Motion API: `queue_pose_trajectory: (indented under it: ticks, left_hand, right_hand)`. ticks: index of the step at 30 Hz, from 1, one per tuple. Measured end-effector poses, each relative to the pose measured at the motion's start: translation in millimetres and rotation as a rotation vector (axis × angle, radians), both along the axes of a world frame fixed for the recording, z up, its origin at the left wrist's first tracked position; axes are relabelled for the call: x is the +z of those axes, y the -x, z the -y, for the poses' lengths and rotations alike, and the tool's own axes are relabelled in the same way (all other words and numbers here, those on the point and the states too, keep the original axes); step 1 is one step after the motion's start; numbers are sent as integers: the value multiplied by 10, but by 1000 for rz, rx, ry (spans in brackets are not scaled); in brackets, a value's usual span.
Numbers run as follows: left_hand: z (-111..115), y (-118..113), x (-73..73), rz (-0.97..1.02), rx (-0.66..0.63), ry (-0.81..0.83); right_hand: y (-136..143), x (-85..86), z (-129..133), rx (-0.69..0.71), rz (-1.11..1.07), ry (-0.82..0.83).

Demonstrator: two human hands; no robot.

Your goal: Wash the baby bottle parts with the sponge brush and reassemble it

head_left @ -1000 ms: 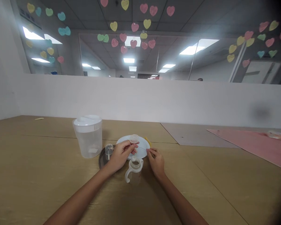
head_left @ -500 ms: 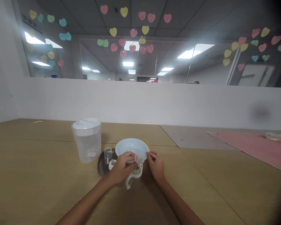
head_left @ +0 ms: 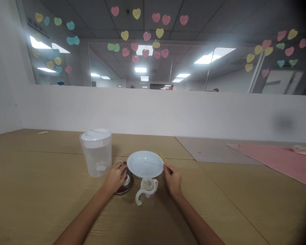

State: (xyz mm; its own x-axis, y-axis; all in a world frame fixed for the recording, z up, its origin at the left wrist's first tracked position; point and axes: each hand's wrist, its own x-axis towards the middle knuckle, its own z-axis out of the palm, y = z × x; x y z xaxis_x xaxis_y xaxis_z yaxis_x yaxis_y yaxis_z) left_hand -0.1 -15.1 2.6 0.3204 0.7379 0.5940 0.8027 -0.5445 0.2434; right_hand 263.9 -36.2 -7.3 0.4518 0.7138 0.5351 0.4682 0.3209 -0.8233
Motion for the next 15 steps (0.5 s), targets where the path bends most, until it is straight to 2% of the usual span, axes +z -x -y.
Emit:
queue_pose_trajectory:
  ticks: [4, 8, 12, 15]
  left_hand:
    - [-43, 35, -106, -86, 61, 79]
    - [-19, -17, -110, -125, 79, 202]
    - [13, 32, 29, -141, 95, 294]
    - [101, 94, 239, -53, 117, 199]
  right_hand:
    - [-8, 36, -20, -13, -63, 38]
    - [19, 23, -32, 25, -88, 31]
    - [38, 30, -31, -43, -14, -6]
    - [74, 157, 70, -137, 72, -131]
